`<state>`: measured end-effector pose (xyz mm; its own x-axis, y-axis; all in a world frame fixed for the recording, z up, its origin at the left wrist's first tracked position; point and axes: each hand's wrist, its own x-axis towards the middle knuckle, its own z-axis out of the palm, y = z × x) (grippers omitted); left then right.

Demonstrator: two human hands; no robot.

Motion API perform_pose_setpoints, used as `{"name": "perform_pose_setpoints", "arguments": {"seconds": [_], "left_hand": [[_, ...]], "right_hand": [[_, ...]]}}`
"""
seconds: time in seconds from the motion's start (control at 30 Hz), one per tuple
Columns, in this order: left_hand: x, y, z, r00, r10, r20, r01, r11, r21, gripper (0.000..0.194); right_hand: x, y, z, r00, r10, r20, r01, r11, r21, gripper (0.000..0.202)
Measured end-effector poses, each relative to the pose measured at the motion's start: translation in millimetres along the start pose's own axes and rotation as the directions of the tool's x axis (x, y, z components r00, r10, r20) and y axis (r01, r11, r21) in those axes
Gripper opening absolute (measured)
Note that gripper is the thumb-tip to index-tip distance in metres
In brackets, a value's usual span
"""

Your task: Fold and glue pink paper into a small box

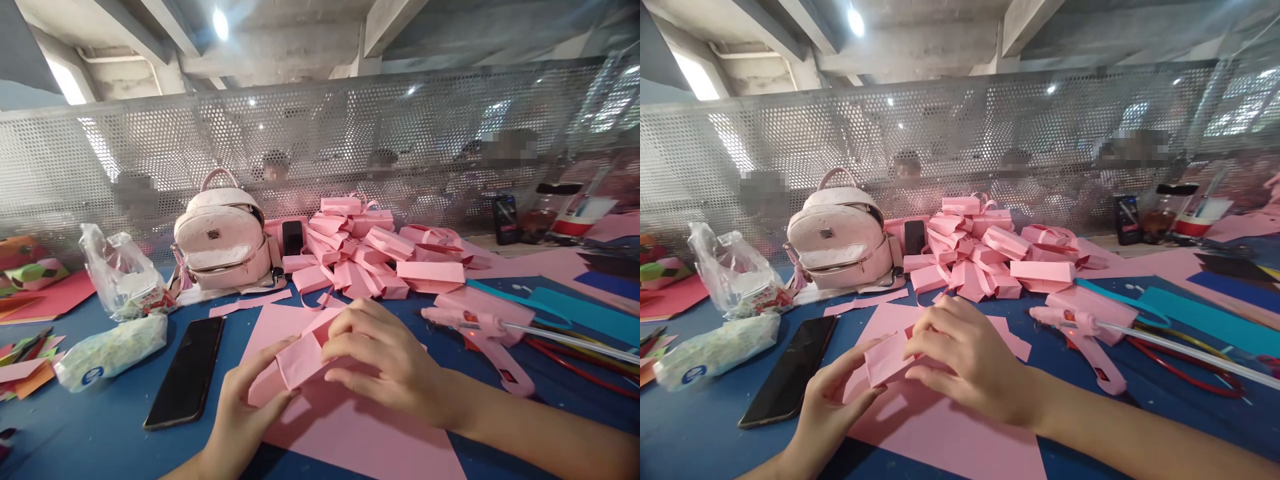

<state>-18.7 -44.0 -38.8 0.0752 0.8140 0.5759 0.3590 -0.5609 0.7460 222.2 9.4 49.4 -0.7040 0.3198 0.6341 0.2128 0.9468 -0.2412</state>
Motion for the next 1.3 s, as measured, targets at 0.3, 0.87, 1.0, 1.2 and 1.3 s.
{"name": "perform_pose_setpoints", "arguments": {"seconds": [0.3,0.87,1.0,1.2,1.3], "left_hand": [[0,4,0.9,0.994,0.105,0.027,-0.105,0.994,0.012,0.050],[1,9,1.3,0.990,0.126,0.060,-0.127,0.992,0.008,0.052],[2,10,1.3,0.989,0.130,0.065,-0.130,0.992,0.001,0.052],[4,11,1.8,0.991,0.119,0.061,-0.119,0.993,-0.011,0.051],[4,11,2.0,0.994,0.098,0.056,-0.098,0.995,-0.010,0.051]], "right_hand": [[-1,-12,9,0.999,-0.054,0.009,0.055,0.989,-0.134,0.018],[0,-14,12,0.999,-0.028,-0.034,0.024,0.993,-0.112,0.020],[-1,-13,12,0.999,-0.022,-0.031,0.019,0.995,-0.096,0.020],[-2,-11,14,0.999,-0.024,-0.025,0.022,0.995,-0.093,0.017],[-3,-10,15,0.999,-0.036,-0.030,0.033,0.995,-0.098,0.013]]}}
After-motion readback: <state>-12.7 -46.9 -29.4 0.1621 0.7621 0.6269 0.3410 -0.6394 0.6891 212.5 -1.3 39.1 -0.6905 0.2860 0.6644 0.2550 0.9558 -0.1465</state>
